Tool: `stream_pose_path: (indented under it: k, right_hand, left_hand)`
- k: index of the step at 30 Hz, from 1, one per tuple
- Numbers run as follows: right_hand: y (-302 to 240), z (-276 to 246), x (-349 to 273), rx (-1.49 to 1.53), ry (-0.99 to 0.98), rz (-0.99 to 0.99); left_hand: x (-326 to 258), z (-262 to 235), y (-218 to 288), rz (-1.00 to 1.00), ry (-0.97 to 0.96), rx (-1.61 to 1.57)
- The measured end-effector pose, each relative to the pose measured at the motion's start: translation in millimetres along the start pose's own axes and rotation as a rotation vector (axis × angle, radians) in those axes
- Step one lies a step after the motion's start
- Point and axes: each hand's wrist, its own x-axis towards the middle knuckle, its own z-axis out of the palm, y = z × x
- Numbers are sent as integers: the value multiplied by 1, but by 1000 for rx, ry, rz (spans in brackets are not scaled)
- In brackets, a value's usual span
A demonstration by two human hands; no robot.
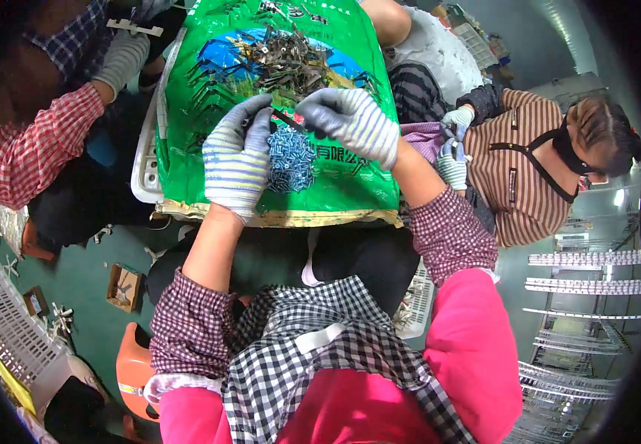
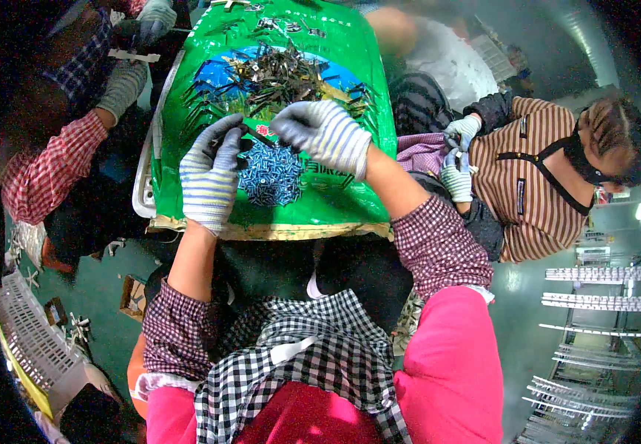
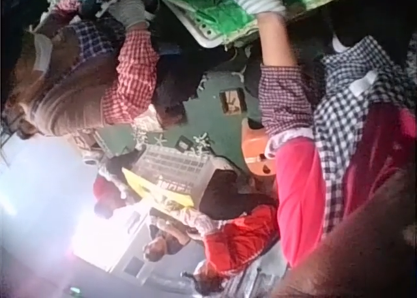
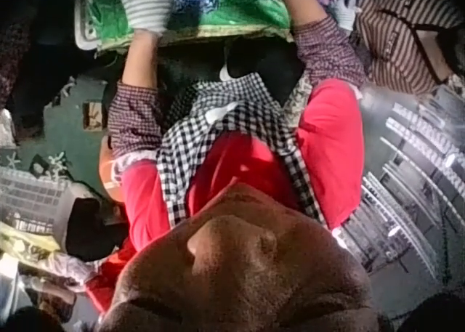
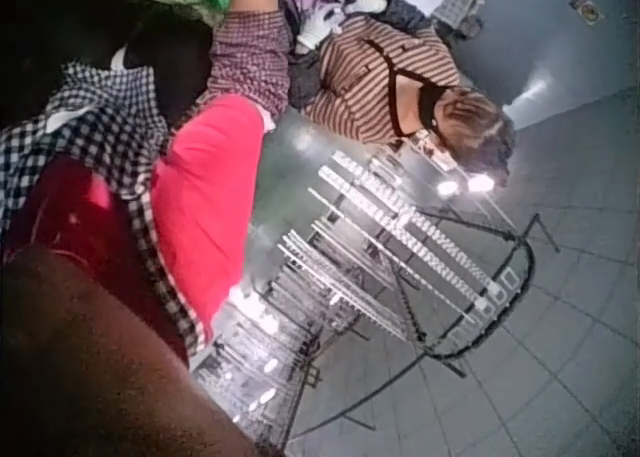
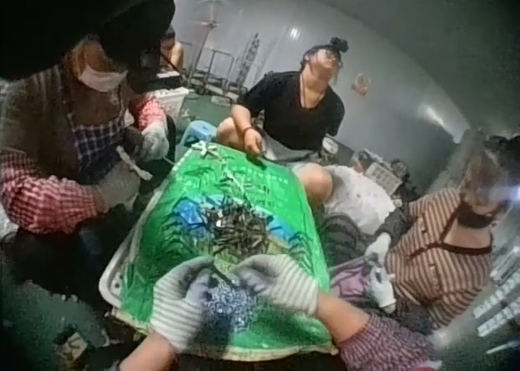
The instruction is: The person sorts small plastic parts and metal parts by hand, inspecting them on a floor-level workspace and placing them into a sorting tray.
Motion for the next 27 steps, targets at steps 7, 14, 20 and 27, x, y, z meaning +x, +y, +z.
stream_pose_path:
  k: [7,14,20,27]
  right_hand:
    - [83,-8,24,-486,-55,79]
    - [89,1,27,-641,-81,103]
    - [92,-3,18,-728,-53,-132]
    - [73,-4,8,-522,98,15]
  left_hand:
    - [8,2,-7,-82,21,-48]
    - [7,-1,-1,-208,-23,-230]
    - [5,0,3,-209,-36,-269]
    - [3,0,-5,-139,-26,-201]
